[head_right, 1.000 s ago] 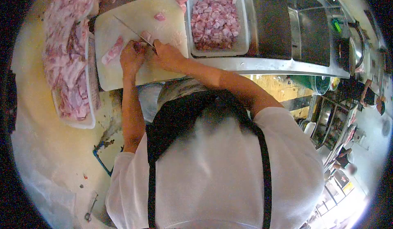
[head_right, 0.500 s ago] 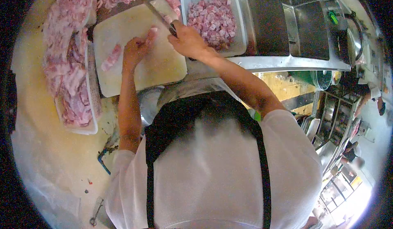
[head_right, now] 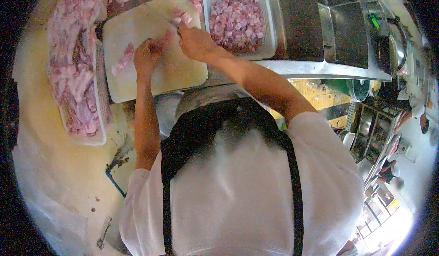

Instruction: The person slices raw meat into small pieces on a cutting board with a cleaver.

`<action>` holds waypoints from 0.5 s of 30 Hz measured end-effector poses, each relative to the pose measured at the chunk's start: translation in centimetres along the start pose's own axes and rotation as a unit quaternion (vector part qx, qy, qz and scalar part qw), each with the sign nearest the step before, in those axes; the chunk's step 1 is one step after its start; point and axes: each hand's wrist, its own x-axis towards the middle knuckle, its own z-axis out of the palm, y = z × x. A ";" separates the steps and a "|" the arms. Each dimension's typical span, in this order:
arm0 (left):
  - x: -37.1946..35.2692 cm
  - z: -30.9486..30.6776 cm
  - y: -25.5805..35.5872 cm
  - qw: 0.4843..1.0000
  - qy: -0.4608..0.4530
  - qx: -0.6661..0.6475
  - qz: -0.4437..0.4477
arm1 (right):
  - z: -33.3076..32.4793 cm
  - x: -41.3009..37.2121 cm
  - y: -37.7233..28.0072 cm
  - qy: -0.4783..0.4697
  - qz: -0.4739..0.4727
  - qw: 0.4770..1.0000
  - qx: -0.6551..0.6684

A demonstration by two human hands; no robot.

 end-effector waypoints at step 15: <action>-0.9 2.0 1.9 0.992 -0.011 0.094 0.082 | 2.0 0.5 3.6 0.010 0.007 0.999 0.052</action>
